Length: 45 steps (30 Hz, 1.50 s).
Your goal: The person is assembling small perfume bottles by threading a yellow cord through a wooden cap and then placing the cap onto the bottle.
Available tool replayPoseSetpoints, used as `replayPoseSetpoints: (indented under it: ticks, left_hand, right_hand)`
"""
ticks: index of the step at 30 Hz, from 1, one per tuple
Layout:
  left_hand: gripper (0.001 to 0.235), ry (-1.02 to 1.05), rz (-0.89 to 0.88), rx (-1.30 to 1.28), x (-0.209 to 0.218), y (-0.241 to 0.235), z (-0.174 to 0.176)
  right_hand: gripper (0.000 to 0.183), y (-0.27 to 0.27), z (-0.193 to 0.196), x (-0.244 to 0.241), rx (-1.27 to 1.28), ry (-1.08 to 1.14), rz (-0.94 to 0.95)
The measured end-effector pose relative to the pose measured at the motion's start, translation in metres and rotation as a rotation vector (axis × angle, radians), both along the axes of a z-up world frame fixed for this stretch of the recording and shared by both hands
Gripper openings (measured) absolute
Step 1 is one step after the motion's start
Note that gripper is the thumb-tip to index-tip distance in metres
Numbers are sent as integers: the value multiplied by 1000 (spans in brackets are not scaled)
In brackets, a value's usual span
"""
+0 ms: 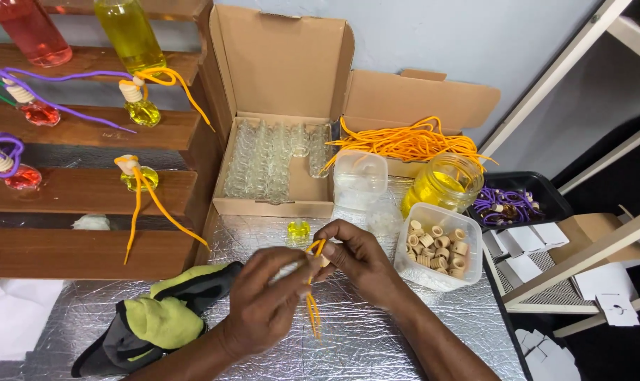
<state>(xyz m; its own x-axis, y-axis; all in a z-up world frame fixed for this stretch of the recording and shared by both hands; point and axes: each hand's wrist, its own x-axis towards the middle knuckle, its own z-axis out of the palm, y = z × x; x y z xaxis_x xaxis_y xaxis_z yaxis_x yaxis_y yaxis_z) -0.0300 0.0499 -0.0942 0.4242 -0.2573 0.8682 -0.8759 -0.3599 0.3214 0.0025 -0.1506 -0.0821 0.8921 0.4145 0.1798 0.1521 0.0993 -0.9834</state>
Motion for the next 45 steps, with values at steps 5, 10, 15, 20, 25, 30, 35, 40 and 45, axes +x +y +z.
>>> replayPoseSetpoints:
  ticks: [5,10,15,20,25,30,35,40,45]
  left_hand:
    - [35,519,-23,-204,15,0,-19]
    - [35,765,-451,-289,24,-4,-31]
    - [38,935,-566,-460,31,-7,-43]
    - [34,942,-512,-484,39,-6,-60]
    - [28,939,-475,-525,38,-7,-55]
    - [31,946,-466,-539,36,-11,-47]
    - [32,953,-425,-496,36,-8,-47]
    - [29,995,-475,-540,34,-10,-41]
    - [27,1077,-566,-629,33,-10,-38]
  right_hand:
    - [18,-1,-13,4,64,-28,-56]
    - [14,-1,-27,9,49,-163,-162]
    - [7,3,-16,7,-92,-330,-281]
    - [9,15,-10,-2,-109,-320,-245]
    - [16,17,-3,-7,-52,-287,-211]
    - [23,13,-3,-7,-173,-375,-216]
    - [15,15,-3,-7,-237,-458,-272]
    - [13,16,-2,-8,-176,-392,-269]
    - [16,10,-10,-5,-12,-163,-204]
